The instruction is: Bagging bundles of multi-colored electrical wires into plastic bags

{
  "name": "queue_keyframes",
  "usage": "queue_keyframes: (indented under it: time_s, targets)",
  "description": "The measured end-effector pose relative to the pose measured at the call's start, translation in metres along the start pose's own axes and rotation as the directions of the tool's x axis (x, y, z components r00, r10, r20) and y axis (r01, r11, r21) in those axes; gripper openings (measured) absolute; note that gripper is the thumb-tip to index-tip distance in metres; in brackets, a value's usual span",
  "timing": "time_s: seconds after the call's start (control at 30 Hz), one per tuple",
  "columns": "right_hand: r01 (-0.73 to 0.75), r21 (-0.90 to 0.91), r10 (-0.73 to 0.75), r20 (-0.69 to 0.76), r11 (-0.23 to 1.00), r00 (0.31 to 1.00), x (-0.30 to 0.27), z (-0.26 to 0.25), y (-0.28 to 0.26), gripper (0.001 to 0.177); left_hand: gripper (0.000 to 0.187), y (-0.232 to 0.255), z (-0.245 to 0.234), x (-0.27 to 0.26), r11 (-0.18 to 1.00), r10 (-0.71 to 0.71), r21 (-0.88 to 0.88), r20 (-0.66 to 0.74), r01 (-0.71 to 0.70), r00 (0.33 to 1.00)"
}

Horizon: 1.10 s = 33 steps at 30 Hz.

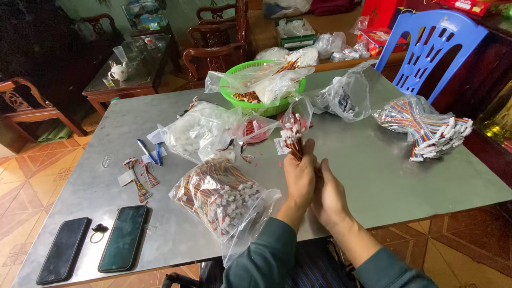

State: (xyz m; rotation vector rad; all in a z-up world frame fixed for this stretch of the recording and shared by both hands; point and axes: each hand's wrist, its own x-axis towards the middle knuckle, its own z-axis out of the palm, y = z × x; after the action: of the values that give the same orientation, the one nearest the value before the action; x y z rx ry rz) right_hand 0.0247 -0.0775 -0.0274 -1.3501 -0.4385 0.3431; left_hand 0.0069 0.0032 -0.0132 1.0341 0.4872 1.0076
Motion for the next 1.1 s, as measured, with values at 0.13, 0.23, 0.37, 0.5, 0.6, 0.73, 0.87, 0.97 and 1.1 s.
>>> queue_keyframes:
  time_s: [0.13,0.23,0.37,0.5,0.6,0.73,0.87,0.97,1.1]
  targets:
    - [0.019,0.034,-0.022,0.082,0.999,0.996,0.004,0.002,-0.009,0.061,0.042,-0.015,-0.027,0.002,0.957,0.097,0.281,-0.067,-0.075,0.993]
    - [0.501,-0.171,-0.457,0.242,0.848,0.856,0.000,-0.004,-0.063,0.055,0.040,-0.039,-0.037,-0.002,0.889,0.092,0.454,-0.043,-0.063,0.995]
    - [0.889,-0.331,-0.701,0.551,0.315,0.453,-0.001,0.011,-0.081,0.075,0.027,-0.046,-0.044,-0.012,0.702,0.127,0.701,0.053,-0.127,0.991]
    - [0.950,-0.273,-0.733,0.614,0.150,0.292,0.003,0.019,-0.091,0.074,0.049,-0.044,-0.052,-0.015,0.701,0.252,0.673,0.075,-0.235,0.965]
    - [0.968,-0.251,-0.741,0.646,0.022,0.184,-0.002,0.022,-0.100,0.071,0.035,-0.037,-0.055,-0.011,0.682,0.248,0.680,0.133,-0.270,0.960]
    - [0.960,-0.281,-0.668,0.712,0.013,0.217,-0.007,0.019,-0.088,0.063,0.029,-0.043,-0.056,-0.007,0.714,0.233,0.651,0.125,-0.257,0.964]
    - [0.705,-0.205,-0.636,0.316,0.679,0.704,-0.015,0.016,-0.077,0.111,0.028,-0.019,-0.042,-0.024,0.678,0.097,0.710,0.170,-0.190,0.981]
    - [0.443,-0.121,-0.414,0.205,0.889,0.887,-0.010,0.014,-0.058,0.077,0.035,-0.008,-0.034,-0.030,0.564,-0.093,0.813,0.238,-0.145,0.967]
    - [0.260,0.158,-0.280,0.116,0.953,0.953,-0.003,0.016,-0.053,0.010,0.031,-0.006,-0.049,-0.030,0.633,-0.374,0.765,0.438,-0.120,0.818]
